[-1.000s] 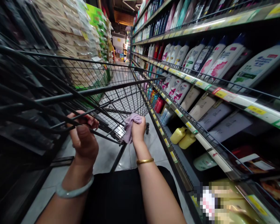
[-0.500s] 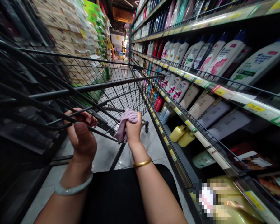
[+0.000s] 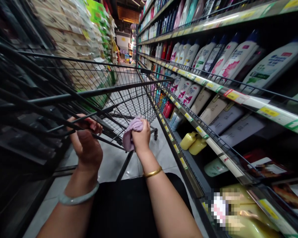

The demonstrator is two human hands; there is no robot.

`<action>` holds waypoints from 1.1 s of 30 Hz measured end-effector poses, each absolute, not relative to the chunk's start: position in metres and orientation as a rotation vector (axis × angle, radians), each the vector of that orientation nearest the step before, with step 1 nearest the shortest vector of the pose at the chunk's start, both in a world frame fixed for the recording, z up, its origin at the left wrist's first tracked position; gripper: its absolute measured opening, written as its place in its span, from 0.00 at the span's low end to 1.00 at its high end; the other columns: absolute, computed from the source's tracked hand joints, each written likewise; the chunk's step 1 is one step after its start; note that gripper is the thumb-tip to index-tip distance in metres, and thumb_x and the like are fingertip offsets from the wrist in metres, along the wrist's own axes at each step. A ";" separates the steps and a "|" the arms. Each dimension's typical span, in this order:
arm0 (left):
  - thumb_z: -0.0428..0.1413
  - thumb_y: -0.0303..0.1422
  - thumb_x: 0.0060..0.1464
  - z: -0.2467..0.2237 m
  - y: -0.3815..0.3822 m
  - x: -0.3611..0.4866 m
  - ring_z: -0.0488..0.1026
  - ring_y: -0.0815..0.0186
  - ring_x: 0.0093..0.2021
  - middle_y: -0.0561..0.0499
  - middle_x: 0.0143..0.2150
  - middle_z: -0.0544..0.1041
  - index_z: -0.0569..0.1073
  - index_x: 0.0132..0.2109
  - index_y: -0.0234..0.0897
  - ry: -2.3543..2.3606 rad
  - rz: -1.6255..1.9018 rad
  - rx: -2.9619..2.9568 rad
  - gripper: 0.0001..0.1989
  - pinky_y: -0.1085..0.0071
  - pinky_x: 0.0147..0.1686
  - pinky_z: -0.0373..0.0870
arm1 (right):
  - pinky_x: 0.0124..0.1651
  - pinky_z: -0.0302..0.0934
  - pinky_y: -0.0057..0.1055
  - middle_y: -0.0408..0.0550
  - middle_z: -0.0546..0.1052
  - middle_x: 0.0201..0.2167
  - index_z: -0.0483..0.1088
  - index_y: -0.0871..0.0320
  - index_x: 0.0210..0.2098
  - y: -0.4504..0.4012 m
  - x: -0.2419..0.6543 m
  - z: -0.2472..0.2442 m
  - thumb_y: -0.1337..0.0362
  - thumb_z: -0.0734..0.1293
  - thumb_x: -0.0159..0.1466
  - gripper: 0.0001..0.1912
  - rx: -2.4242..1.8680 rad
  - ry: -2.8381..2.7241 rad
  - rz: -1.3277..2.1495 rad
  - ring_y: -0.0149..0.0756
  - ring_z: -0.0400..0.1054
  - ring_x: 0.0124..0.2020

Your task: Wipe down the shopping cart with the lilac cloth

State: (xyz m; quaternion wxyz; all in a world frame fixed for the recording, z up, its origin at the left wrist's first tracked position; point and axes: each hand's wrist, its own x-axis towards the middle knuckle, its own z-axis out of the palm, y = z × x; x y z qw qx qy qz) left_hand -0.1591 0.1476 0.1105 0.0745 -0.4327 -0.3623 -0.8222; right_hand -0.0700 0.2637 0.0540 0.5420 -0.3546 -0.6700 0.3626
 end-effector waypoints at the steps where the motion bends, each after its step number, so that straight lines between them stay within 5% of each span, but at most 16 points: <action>1: 0.59 0.58 0.59 0.108 0.149 -0.159 0.57 0.69 0.30 0.54 0.34 0.63 0.70 0.47 0.42 -1.073 -2.482 -1.290 0.25 0.70 0.29 0.58 | 0.53 0.67 0.38 0.47 0.76 0.43 0.69 0.54 0.41 0.265 -0.070 0.052 0.67 0.66 0.54 0.14 -0.870 -1.592 0.898 0.39 0.71 0.44; 13: 0.57 0.66 0.56 0.105 0.166 -0.147 0.56 0.71 0.29 0.56 0.33 0.60 0.66 0.44 0.39 -1.101 -2.452 -1.015 0.33 0.71 0.26 0.55 | 0.52 0.68 0.38 0.49 0.76 0.44 0.70 0.53 0.43 0.231 -0.064 0.098 0.65 0.69 0.55 0.15 -0.695 -1.780 0.702 0.42 0.71 0.46; 17: 0.54 0.64 0.59 0.105 0.166 -0.148 0.56 0.71 0.27 0.57 0.31 0.60 0.65 0.43 0.40 -1.127 -2.374 -1.058 0.30 0.71 0.25 0.54 | 0.55 0.69 0.38 0.51 0.76 0.47 0.71 0.53 0.45 0.239 -0.063 0.069 0.65 0.70 0.53 0.18 -0.667 -1.741 0.705 0.42 0.72 0.50; 23: 0.57 0.63 0.58 0.103 0.165 -0.152 0.55 0.71 0.27 0.56 0.32 0.60 0.66 0.44 0.40 -1.097 -2.409 -1.113 0.29 0.71 0.25 0.54 | 0.44 0.69 0.36 0.41 0.76 0.32 0.71 0.52 0.32 0.265 -0.060 0.030 0.66 0.70 0.49 0.10 -1.061 -1.704 1.116 0.39 0.71 0.37; 30: 0.54 0.66 0.57 0.104 0.166 -0.148 0.55 0.71 0.27 0.56 0.32 0.59 0.64 0.43 0.41 -1.160 -2.407 -1.021 0.31 0.71 0.25 0.52 | 0.59 0.69 0.41 0.51 0.75 0.47 0.71 0.54 0.43 0.223 -0.051 0.063 0.68 0.69 0.51 0.19 -0.584 -1.800 0.876 0.42 0.71 0.53; 33: 0.54 0.67 0.56 0.104 0.168 -0.148 0.55 0.71 0.27 0.56 0.32 0.58 0.62 0.43 0.42 -1.188 -2.415 -1.001 0.32 0.71 0.25 0.52 | 0.59 0.69 0.42 0.49 0.74 0.46 0.71 0.55 0.38 0.233 -0.056 0.047 0.72 0.68 0.45 0.19 -0.800 -1.631 1.234 0.43 0.70 0.51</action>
